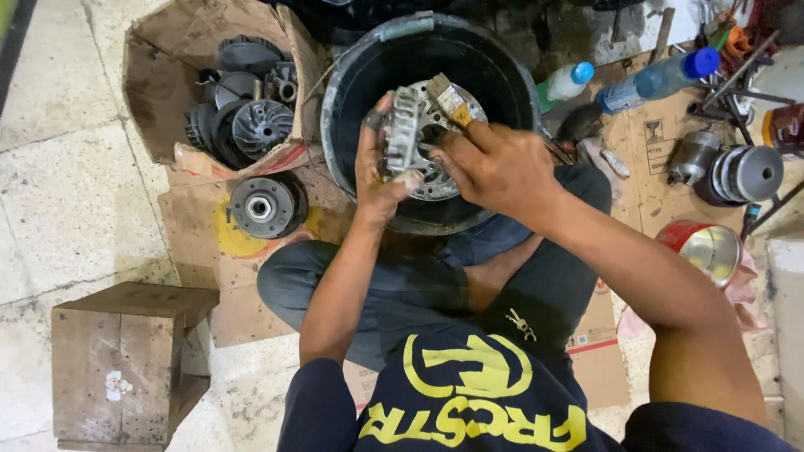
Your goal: Cleaning a motorcycle engine or transmission component using a brush and solvent while sitting on the floor.
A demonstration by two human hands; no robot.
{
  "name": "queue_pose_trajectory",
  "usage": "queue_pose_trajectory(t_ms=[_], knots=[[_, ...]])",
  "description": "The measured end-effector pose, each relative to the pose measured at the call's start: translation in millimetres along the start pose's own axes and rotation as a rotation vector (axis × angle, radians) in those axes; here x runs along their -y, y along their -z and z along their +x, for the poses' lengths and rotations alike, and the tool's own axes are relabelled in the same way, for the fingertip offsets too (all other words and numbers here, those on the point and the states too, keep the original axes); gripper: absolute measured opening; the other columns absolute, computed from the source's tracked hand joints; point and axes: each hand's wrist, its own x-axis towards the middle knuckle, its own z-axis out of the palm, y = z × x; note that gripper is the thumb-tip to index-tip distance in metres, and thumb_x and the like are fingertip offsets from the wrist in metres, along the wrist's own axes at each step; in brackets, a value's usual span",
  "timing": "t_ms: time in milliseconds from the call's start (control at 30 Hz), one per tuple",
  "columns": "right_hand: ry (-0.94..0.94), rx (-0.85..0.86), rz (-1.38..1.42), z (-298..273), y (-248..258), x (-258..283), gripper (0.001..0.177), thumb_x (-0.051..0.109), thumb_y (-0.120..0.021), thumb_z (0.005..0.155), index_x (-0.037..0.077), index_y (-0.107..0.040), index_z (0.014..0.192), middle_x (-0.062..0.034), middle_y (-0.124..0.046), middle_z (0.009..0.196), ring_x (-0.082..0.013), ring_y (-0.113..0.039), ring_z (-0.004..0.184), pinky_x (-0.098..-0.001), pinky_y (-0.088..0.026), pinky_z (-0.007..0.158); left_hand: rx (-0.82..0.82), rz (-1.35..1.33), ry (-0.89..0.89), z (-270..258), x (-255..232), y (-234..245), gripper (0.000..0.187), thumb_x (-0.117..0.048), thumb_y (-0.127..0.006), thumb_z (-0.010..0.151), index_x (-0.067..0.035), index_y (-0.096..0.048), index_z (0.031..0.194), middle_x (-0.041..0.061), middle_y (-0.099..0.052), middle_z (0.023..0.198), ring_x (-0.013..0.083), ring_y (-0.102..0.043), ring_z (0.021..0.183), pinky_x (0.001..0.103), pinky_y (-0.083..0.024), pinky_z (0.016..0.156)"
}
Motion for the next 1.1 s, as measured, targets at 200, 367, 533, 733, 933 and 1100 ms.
queue_pose_trajectory(t_ms=[200,367,533,733,933,1100], knots=[[-0.494,0.272,1.255,-49.1,-52.4,-16.9,0.022,0.006,-0.051,0.095,0.005,-0.063,0.076,-0.0003,-0.058,0.067,-0.0146,-0.053,0.064,-0.0289,-0.042,0.055,0.059,0.147,-0.092,-3.0,14.6,16.0,0.118,-0.041,-0.098,0.047,-0.003,-0.042,0.144,0.019,-0.046,0.143,0.0286,-0.047,0.132,0.046,-0.039,0.110],[-0.841,0.546,1.676,-26.0,-18.8,-11.5,0.036,0.017,-0.052,0.101,0.003,-0.059,0.069,0.0003,-0.040,0.049,-0.0048,-0.035,0.033,-0.0199,-0.022,0.030,0.111,0.041,0.010,-3.9,11.2,14.8,0.114,-0.046,-0.094,0.053,-0.004,-0.041,0.144,0.020,-0.045,0.144,0.0300,-0.051,0.128,0.050,-0.048,0.104],[-0.632,0.485,1.457,-12.5,6.6,-15.0,0.030,0.003,-0.058,0.092,-0.006,-0.057,0.121,-0.0135,-0.056,0.062,-0.0119,-0.053,0.040,-0.0242,-0.039,0.034,0.017,-0.386,0.199,-8.1,12.7,6.3,0.100,-0.049,-0.082,0.071,-0.005,-0.035,0.147,0.022,-0.049,0.140,0.0386,-0.059,0.118,0.055,-0.056,0.093],[-0.067,0.333,0.326,-21.1,21.9,-20.7,0.027,0.010,-0.057,0.102,0.000,-0.057,0.127,-0.0149,-0.058,0.084,-0.0244,-0.052,0.050,-0.0346,-0.044,0.044,-0.051,-0.415,0.266,-4.5,10.2,8.6,0.079,-0.046,-0.077,0.085,-0.006,-0.042,0.144,0.023,-0.046,0.146,0.0380,-0.058,0.123,0.048,-0.055,0.099],[0.069,0.335,-0.345,-31.8,24.7,-5.5,0.034,0.026,-0.054,0.106,0.024,-0.058,0.140,0.0076,-0.040,0.067,-0.0024,-0.027,0.041,-0.0187,-0.023,0.030,-0.096,-0.375,0.220,-4.8,16.4,9.9,0.073,-0.034,-0.073,0.085,-0.006,-0.040,0.145,0.024,-0.052,0.139,0.0361,-0.063,0.112,0.051,-0.057,0.095],[-0.190,0.269,0.312,-45.3,-16.3,-2.9,0.032,0.009,-0.055,0.102,0.003,-0.056,0.133,-0.0163,-0.063,0.087,-0.0287,-0.052,0.051,-0.0374,-0.037,0.038,-0.387,-0.105,0.674,4.2,26.6,13.1,0.039,-0.029,-0.068,0.077,-0.006,-0.058,0.107,0.015,-0.063,0.108,0.0313,-0.065,0.099,0.047,-0.060,0.087]])
